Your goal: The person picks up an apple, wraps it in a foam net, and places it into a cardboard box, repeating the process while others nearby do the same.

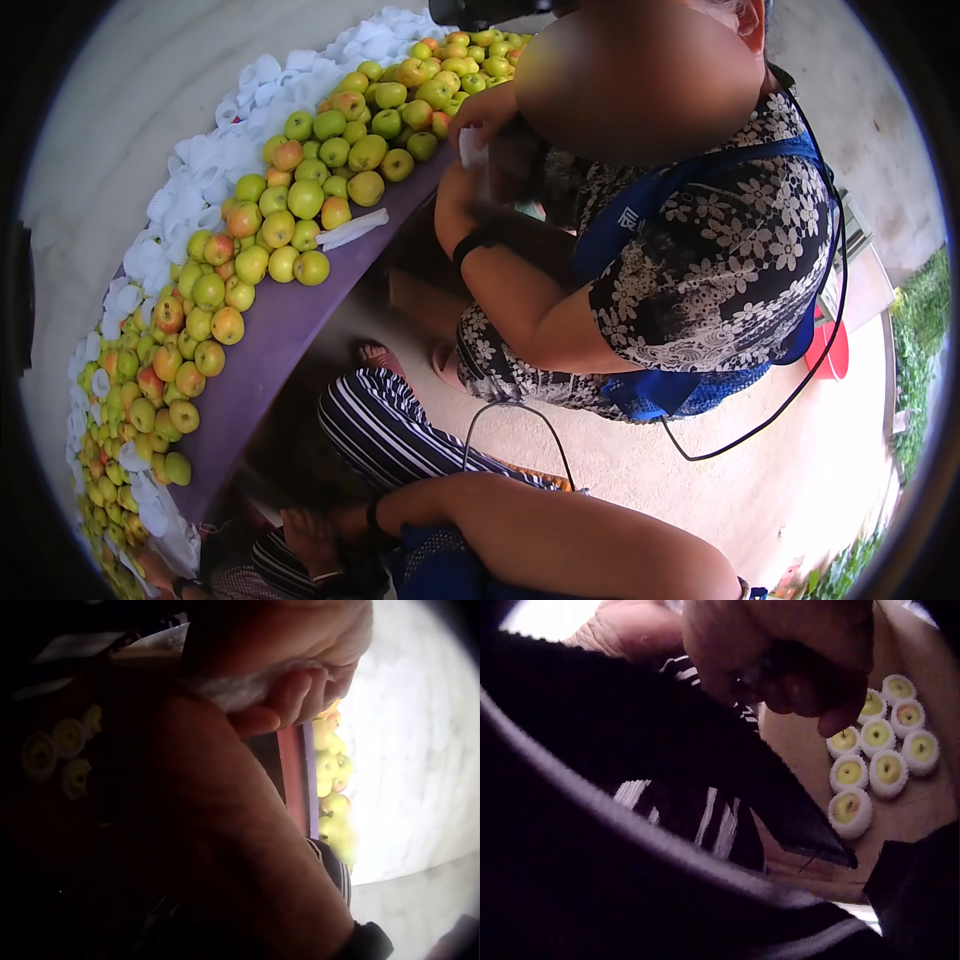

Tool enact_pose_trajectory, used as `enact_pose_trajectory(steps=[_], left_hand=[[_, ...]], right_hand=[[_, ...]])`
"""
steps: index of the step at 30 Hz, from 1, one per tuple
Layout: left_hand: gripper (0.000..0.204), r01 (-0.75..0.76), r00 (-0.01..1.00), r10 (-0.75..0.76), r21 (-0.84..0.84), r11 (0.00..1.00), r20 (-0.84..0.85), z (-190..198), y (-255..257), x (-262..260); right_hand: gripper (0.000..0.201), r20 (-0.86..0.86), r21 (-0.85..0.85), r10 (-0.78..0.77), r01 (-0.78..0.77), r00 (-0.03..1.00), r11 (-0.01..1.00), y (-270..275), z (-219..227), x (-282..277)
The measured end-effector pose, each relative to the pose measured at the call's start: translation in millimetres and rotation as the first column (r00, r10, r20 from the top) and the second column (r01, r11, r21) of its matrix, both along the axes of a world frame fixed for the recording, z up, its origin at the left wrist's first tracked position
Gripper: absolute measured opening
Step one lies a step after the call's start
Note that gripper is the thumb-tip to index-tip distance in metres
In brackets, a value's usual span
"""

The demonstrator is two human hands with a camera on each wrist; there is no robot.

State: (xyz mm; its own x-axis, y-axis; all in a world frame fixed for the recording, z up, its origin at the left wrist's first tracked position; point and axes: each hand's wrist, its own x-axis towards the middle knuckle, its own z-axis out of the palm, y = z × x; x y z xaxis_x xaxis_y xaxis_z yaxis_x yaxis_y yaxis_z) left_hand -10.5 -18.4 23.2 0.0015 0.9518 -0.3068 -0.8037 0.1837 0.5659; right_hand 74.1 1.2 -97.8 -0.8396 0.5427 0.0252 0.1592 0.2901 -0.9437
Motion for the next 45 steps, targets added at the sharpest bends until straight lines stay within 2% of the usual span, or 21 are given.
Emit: enact_pose_trajectory(steps=[1,3,7,10,12,16,18,25,28,29,30,32,34,36,37,38,41,42,43,44,45], left_hand=[[0.038,-0.006,1.000,0.006,-0.001,1.000,-0.001,4,0,2],[0.037,-0.083,0.991,0.095,-0.125,0.989,0.092,14,0,7],[0.037,-0.102,0.991,0.112,-0.122,0.987,0.077,5,0,11],[0.035,-0.105,0.986,0.105,-0.012,0.994,0.127,-6,-1,9],[0.032,-0.061,0.998,0.062,0.073,0.995,-0.015,-6,0,13],[0.033,-0.060,0.996,0.066,0.087,0.994,-0.064,6,-3,22],[0.036,-0.099,0.982,0.104,0.042,0.994,-0.159,11,-1,26],[0.037,-0.091,0.981,0.112,0.132,0.987,-0.157,12,-6,23],[0.035,-0.063,0.993,0.076,0.142,0.988,-0.090,3,-11,19],[0.032,-0.065,0.846,0.153,0.186,0.980,-0.511,-16,-12,17],[0.030,-0.057,0.521,0.215,0.217,0.974,-0.826,-24,-16,13],[0.024,-0.059,0.001,0.519,0.518,0.853,-0.855,11,-18,43],[0.023,0.134,0.265,0.303,0.346,0.929,-0.915,-2,-17,15],[0.026,0.060,0.164,0.271,0.284,0.957,-0.949,-39,-14,1],[0.029,-0.137,0.726,0.287,0.277,0.951,-0.625,-22,-13,8],[0.031,-0.288,0.955,0.295,0.175,0.941,-0.013,0,-7,17],[0.039,-0.353,0.932,0.362,0.215,0.911,-0.006,7,-5,11],[0.040,-0.351,0.879,0.410,0.250,0.902,-0.243,6,-6,10],[0.042,-0.341,0.776,0.429,0.266,0.902,-0.463,5,-8,11],[0.042,-0.308,0.842,0.369,0.211,0.928,-0.393,7,-12,9],[0.040,-0.276,0.859,0.312,0.148,0.950,-0.406,13,-16,7]], right_hand=[[0.023,0.003,-0.008,-0.012,0.012,1.000,1.000,-3,-2,4],[0.023,0.006,-0.021,-0.033,0.033,0.999,0.999,-10,-2,9],[0.024,0.027,-0.036,-0.101,0.102,0.994,0.994,-15,-9,33],[0.025,0.041,-0.034,-0.155,0.157,0.987,0.987,-11,-10,49],[0.026,0.057,-0.025,-0.188,0.190,0.980,0.981,-5,-10,62],[0.027,0.093,-0.026,-0.245,0.248,0.965,0.968,0,-5,87],[0.027,0.112,-0.025,-0.275,0.280,0.955,0.960,5,-1,100],[0.030,0.170,-0.027,-0.365,0.375,0.915,0.927,22,19,145],[0.031,0.183,-0.039,-0.389,0.402,0.903,0.915,29,27,157],[0.031,0.181,-0.044,-0.383,0.396,0.906,0.917,34,30,155],[0.031,0.175,-0.049,-0.370,0.383,0.912,0.922,39,34,151],[0.032,0.154,-0.063,-0.309,0.321,0.939,0.945,50,43,131],[0.032,0.119,-0.064,-0.226,0.234,0.967,0.970,66,56,100],[0.033,0.091,-0.060,-0.156,0.162,0.984,0.985,78,71,75],[0.033,0.081,-0.062,-0.129,0.134,0.988,0.989,82,75,61],[0.034,0.072,-0.066,-0.103,0.107,0.992,0.992,85,80,49],[0.035,0.076,-0.092,-0.056,0.063,0.995,0.994,87,89,32],[0.035,0.092,-0.110,-0.046,0.056,0.995,0.992,83,88,34],[0.035,0.115,-0.137,-0.035,0.050,0.993,0.989,76,84,38],[0.036,0.144,-0.174,-0.021,0.046,0.989,0.984,64,77,44],[0.036,0.171,-0.208,-0.008,0.044,0.985,0.977,52,71,49]])
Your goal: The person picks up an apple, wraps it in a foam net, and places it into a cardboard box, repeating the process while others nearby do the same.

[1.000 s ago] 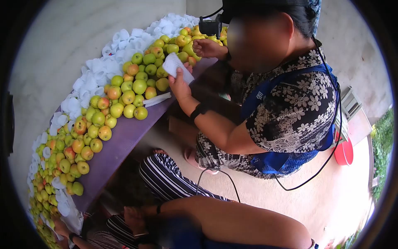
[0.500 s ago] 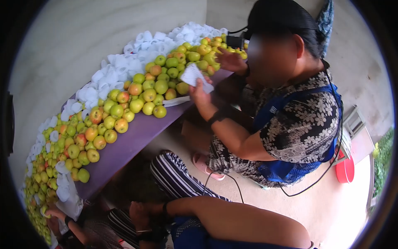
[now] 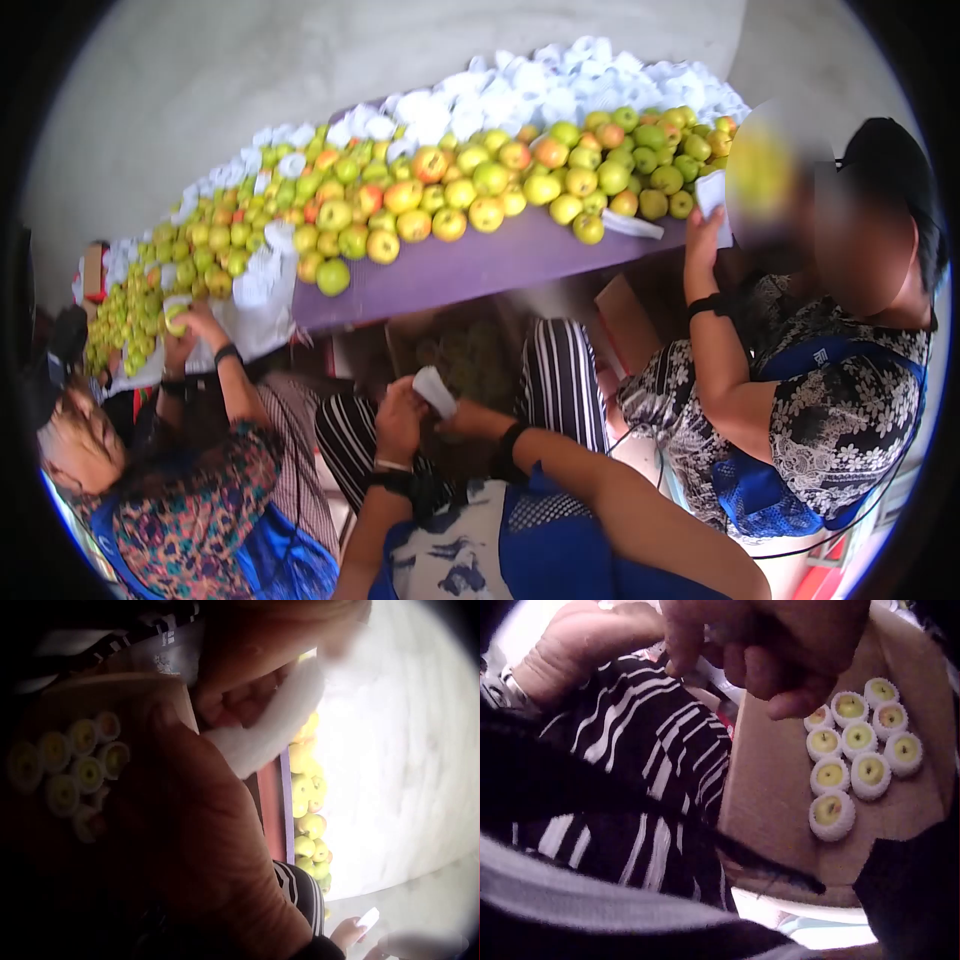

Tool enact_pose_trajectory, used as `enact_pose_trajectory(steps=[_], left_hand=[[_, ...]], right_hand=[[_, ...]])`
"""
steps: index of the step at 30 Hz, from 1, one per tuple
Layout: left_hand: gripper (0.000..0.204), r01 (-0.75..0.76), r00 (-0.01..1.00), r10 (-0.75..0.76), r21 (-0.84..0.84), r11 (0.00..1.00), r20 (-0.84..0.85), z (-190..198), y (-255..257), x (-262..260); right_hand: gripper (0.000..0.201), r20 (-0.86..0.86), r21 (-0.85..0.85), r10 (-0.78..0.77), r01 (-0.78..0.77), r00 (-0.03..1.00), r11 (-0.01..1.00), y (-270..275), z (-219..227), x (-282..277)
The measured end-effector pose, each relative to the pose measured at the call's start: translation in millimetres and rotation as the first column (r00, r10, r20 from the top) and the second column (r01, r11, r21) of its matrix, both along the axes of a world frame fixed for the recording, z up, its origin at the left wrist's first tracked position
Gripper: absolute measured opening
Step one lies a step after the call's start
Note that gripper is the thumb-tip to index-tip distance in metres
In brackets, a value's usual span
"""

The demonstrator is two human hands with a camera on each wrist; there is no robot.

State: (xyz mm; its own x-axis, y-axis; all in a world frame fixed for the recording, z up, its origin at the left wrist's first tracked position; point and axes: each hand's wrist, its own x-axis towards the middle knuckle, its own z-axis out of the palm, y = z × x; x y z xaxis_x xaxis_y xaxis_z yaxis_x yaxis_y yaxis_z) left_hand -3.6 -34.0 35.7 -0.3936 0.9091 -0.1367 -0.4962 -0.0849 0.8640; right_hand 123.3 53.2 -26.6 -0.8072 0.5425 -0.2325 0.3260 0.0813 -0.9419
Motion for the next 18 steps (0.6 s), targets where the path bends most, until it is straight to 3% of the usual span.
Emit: enact_pose_trajectory(steps=[3,4,5,7,9,11,13,14,15,17,18], left_hand=[[0.034,-0.009,0.998,0.011,-0.031,0.999,0.059,8,-4,-3],[0.034,-0.022,0.998,0.024,-0.039,0.999,0.061,8,-6,-3],[0.031,-0.016,1.000,0.016,-0.071,0.997,0.008,8,-6,-2],[0.029,-0.015,0.999,0.011,-0.102,0.995,-0.044,7,-8,-2],[0.023,0.053,0.998,-0.050,-0.081,0.995,0.047,5,-9,-4],[0.022,0.083,0.996,-0.081,-0.043,0.996,0.042,-10,-11,-8],[0.022,0.133,0.991,-0.134,0.010,0.991,0.030,-13,-9,-10],[0.021,0.151,0.988,-0.149,-0.053,0.987,0.040,-8,-10,-8],[0.021,0.166,0.986,-0.161,-0.118,0.979,0.049,-7,-12,-8],[0.018,0.191,0.981,-0.188,-0.128,0.973,0.038,-12,-13,-8],[0.016,0.122,0.991,-0.128,-0.157,0.980,-0.026,-15,-14,-8]], right_hand=[[0.044,0.139,-0.081,-0.006,0.017,0.990,0.997,-8,3,1],[0.042,0.194,-0.073,-0.011,0.026,0.981,0.997,-11,23,4],[0.042,0.195,-0.078,0.000,0.015,0.981,0.997,-11,23,3],[0.039,0.350,0.022,0.066,-0.078,0.935,0.997,-11,18,3],[0.035,0.337,0.110,0.042,-0.084,0.941,0.990,-13,2,3],[0.034,0.279,0.133,-0.006,-0.033,0.960,0.991,-12,-1,3],[0.034,0.231,0.182,0.033,-0.076,0.973,0.980,-8,-4,4],[0.035,0.314,0.306,0.046,-0.146,0.948,0.941,-6,0,2],[0.034,0.371,0.325,0.067,-0.197,0.926,0.925,-6,4,3],[0.035,0.478,0.290,0.037,-0.198,0.878,0.936,-8,17,1],[0.038,0.442,0.257,0.046,-0.176,0.896,0.950,-9,17,3]])
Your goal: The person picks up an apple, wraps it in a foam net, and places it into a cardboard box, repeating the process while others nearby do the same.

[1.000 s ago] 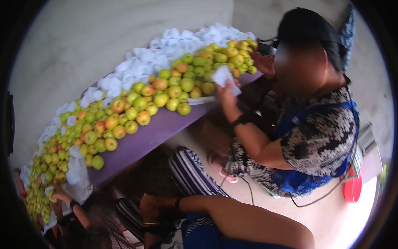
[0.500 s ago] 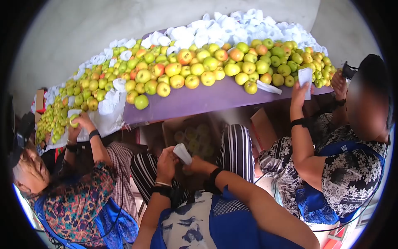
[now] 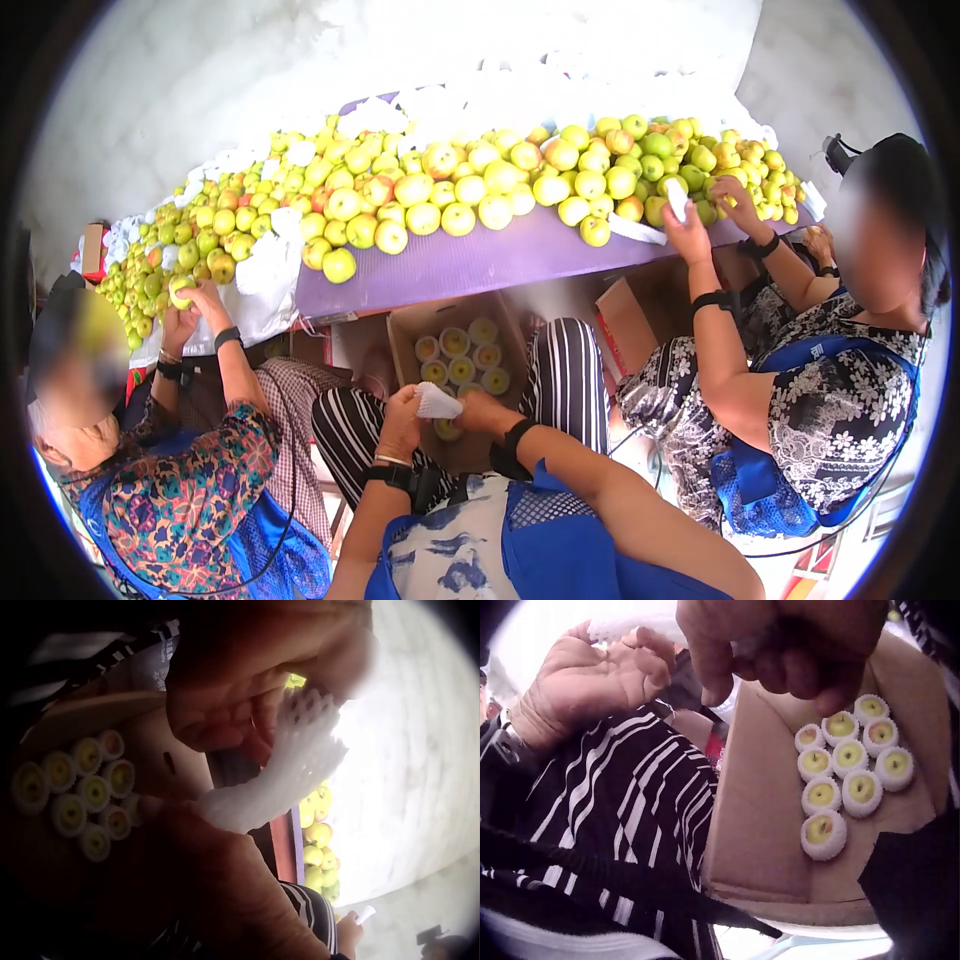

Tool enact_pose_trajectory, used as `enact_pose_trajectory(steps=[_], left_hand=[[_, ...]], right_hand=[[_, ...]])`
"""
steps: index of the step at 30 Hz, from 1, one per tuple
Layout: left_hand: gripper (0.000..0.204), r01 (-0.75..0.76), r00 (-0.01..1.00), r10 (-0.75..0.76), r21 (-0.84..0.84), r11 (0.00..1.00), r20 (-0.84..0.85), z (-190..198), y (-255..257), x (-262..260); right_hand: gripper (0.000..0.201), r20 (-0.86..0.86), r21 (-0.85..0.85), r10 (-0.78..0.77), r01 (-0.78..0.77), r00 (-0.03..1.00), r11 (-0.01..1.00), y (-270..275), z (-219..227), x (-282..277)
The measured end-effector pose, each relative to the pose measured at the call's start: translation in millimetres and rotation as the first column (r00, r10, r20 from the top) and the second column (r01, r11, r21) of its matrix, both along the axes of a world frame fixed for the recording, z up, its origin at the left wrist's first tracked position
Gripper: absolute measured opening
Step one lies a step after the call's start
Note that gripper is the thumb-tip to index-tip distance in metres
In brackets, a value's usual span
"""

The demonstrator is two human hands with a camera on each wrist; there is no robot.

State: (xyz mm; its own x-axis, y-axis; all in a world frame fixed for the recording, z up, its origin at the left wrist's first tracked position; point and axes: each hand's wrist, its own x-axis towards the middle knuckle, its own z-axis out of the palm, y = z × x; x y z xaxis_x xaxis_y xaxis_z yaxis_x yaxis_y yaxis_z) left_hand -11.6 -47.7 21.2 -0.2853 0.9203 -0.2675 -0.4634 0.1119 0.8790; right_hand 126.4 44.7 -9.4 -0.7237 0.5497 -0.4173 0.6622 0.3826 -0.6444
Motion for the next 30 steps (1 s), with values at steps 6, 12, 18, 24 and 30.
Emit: enact_pose_trajectory(steps=[6,12,18,24,30], left_hand=[[0.009,-0.397,0.918,0.394,-0.099,0.913,-0.048,-1,8,-3],[0.009,-0.373,0.924,0.380,-0.121,0.920,0.034,-13,19,2],[0.009,-0.406,0.899,0.428,-0.192,0.893,0.091,-4,27,8],[0.011,-0.404,0.889,0.440,-0.236,0.884,0.127,3,32,10],[0.010,-0.429,0.881,0.458,-0.202,0.880,0.123,17,37,7]], right_hand=[[0.052,-0.207,0.308,-0.141,0.201,0.968,0.930,26,63,6],[0.033,-0.420,0.477,-0.145,0.354,0.896,0.804,105,135,-18],[0.034,-0.518,0.641,-0.005,0.392,0.855,0.660,167,152,-69],[0.048,-0.327,0.877,0.109,0.259,0.939,0.404,200,180,-125],[0.035,-0.048,0.866,-0.008,0.046,0.999,0.497,234,198,-175]])
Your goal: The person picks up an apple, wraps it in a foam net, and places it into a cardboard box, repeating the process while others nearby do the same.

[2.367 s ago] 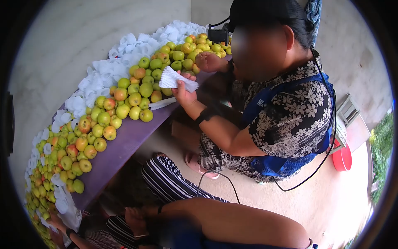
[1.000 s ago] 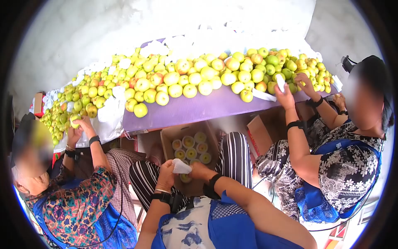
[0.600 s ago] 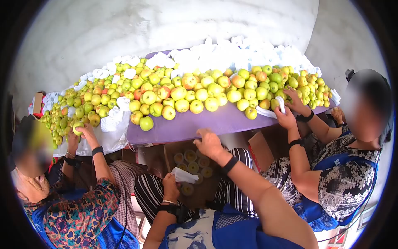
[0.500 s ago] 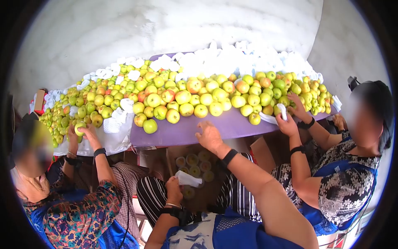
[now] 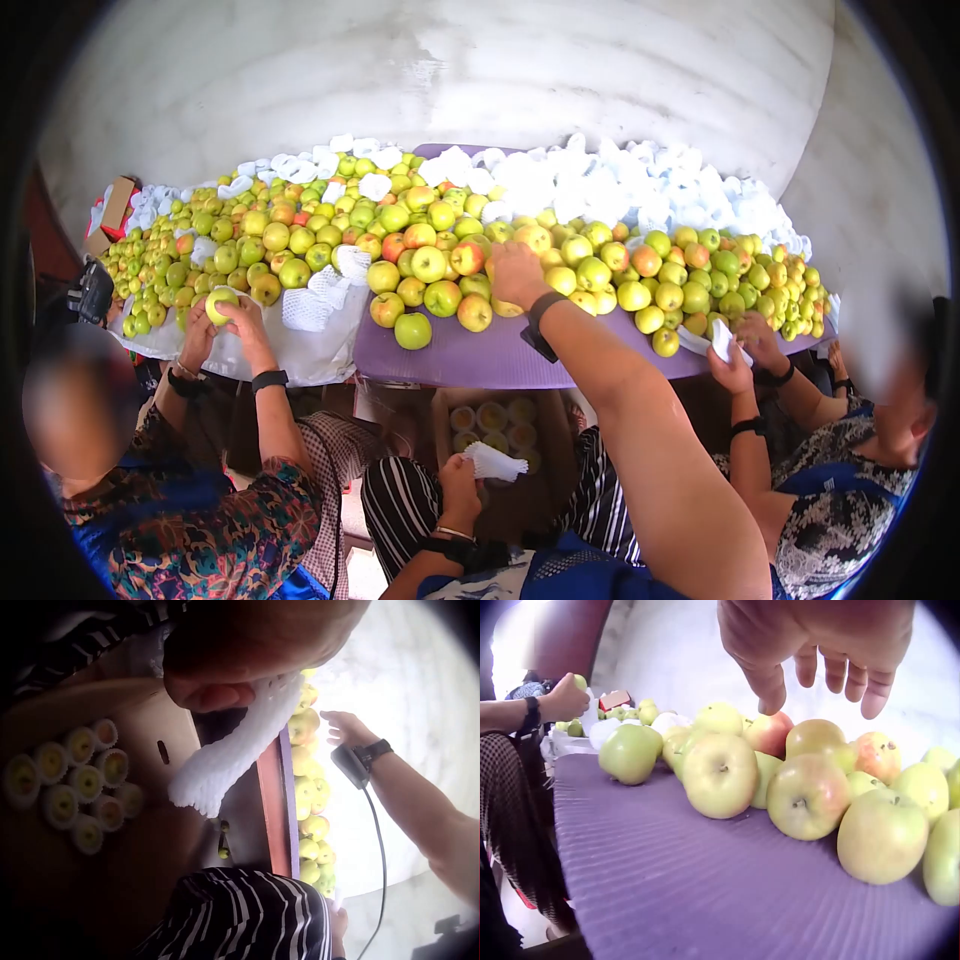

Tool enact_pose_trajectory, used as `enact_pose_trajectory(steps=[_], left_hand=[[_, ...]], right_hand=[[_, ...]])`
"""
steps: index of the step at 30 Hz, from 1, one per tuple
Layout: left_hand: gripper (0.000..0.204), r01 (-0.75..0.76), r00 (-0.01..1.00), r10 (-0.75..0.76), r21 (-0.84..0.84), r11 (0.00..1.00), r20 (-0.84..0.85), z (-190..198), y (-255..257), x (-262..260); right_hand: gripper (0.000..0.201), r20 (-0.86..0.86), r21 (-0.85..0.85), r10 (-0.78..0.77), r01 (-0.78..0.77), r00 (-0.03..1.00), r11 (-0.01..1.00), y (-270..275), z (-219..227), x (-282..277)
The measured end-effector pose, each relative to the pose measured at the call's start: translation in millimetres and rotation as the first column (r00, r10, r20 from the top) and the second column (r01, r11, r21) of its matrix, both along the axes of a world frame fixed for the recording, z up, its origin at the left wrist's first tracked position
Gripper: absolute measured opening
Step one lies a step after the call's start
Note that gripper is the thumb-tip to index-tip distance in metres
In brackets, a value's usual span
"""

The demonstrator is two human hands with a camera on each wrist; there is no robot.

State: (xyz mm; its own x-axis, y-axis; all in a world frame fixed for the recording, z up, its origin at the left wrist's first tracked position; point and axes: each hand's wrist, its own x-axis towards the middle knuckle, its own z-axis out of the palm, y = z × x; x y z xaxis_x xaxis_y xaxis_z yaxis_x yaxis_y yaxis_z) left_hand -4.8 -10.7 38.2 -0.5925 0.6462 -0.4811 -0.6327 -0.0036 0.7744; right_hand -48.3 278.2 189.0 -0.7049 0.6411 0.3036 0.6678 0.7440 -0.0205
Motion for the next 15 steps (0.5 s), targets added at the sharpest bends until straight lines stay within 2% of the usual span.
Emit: enact_pose_trajectory(steps=[1,2,6,9,11,13,14,15], left_hand=[[0.010,0.001,1.000,-0.001,0.002,1.000,0.019,0,1,-1],[0.010,-0.002,1.000,0.002,0.003,1.000,0.020,1,2,-2],[0.010,-0.016,0.999,0.016,0.003,1.000,0.027,0,5,-4],[0.010,-0.012,1.000,0.012,0.008,1.000,0.022,0,5,-3],[0.009,-0.020,1.000,0.020,-0.004,1.000,0.010,1,7,-1],[0.009,-0.029,1.000,0.029,-0.009,1.000,-0.001,2,8,1],[0.008,-0.020,1.000,0.020,-0.018,1.000,-0.005,0,8,1],[0.008,-0.009,1.000,0.008,-0.028,1.000,-0.010,-3,8,2]], right_hand=[[0.032,0.004,-0.003,-0.002,0.002,1.000,1.000,8,-4,-5],[0.028,0.056,-0.087,0.055,-0.050,0.997,0.995,19,-5,-6],[0.021,0.105,-0.146,0.092,-0.076,0.990,0.986,31,-6,-13],[0.022,0.060,-0.140,0.124,-0.115,0.990,0.984,28,3,-7],[0.023,0.113,-0.142,0.104,-0.087,0.988,0.986,21,14,3],[0.033,-0.260,-0.294,0.024,-0.103,0.965,0.950,14,21,13],[0.046,-0.496,-0.494,-0.055,-0.229,0.866,0.839,17,11,26],[0.052,-0.637,-0.666,-0.188,-0.410,0.748,0.623,14,5,37]])
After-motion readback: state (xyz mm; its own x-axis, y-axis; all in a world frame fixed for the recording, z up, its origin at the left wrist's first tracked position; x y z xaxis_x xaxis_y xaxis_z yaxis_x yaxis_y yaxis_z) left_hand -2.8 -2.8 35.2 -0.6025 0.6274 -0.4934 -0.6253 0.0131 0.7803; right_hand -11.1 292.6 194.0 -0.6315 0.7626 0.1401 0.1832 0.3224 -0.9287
